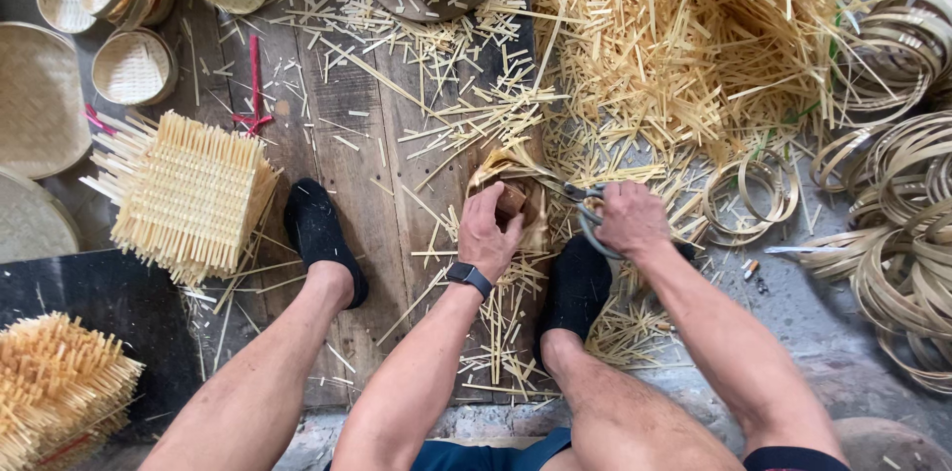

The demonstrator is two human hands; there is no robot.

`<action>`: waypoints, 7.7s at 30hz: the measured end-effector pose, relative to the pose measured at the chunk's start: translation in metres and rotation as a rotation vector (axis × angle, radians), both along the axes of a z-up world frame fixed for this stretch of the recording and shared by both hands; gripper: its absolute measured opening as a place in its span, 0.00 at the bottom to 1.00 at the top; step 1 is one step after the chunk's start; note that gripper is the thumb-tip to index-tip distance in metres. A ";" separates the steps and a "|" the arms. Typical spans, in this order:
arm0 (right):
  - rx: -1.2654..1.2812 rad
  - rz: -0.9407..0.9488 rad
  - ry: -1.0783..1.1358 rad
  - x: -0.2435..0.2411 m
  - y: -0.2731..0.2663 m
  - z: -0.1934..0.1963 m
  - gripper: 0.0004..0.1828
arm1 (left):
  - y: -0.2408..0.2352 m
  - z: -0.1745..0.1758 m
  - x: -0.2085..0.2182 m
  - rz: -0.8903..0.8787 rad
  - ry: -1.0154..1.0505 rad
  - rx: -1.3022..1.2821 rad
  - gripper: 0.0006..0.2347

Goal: The person weaves a small bamboo basket by hand, using a wooden mold to shape the base. They use shears to trim excess bamboo strips and then place the finished basket into a pile of completed items.

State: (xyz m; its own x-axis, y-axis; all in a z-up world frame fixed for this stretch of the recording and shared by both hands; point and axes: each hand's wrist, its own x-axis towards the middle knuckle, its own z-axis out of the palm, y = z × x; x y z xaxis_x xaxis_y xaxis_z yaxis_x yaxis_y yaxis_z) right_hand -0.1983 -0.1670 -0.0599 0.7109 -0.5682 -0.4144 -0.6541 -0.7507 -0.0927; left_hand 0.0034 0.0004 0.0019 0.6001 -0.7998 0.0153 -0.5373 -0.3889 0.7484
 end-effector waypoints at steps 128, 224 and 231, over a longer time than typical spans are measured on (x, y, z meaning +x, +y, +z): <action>0.921 -0.568 -0.587 0.047 0.030 0.036 0.14 | -0.004 -0.028 0.035 0.169 0.839 0.093 0.11; 1.334 -1.075 -0.950 0.060 0.111 -0.007 0.14 | 0.160 0.118 0.291 0.548 -0.898 -0.068 0.13; 1.644 -1.124 -1.127 0.065 0.087 0.034 0.23 | 0.096 0.078 0.094 -0.389 -0.574 -0.108 0.17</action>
State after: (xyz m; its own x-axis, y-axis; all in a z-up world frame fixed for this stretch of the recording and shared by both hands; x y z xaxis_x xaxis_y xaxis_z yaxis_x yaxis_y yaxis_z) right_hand -0.1331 -0.0802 -0.0263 0.6601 -0.4764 -0.5807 0.1215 0.8307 -0.5434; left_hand 0.0977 0.0964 0.0803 0.1443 -0.9310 0.3354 -0.9442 -0.0282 0.3280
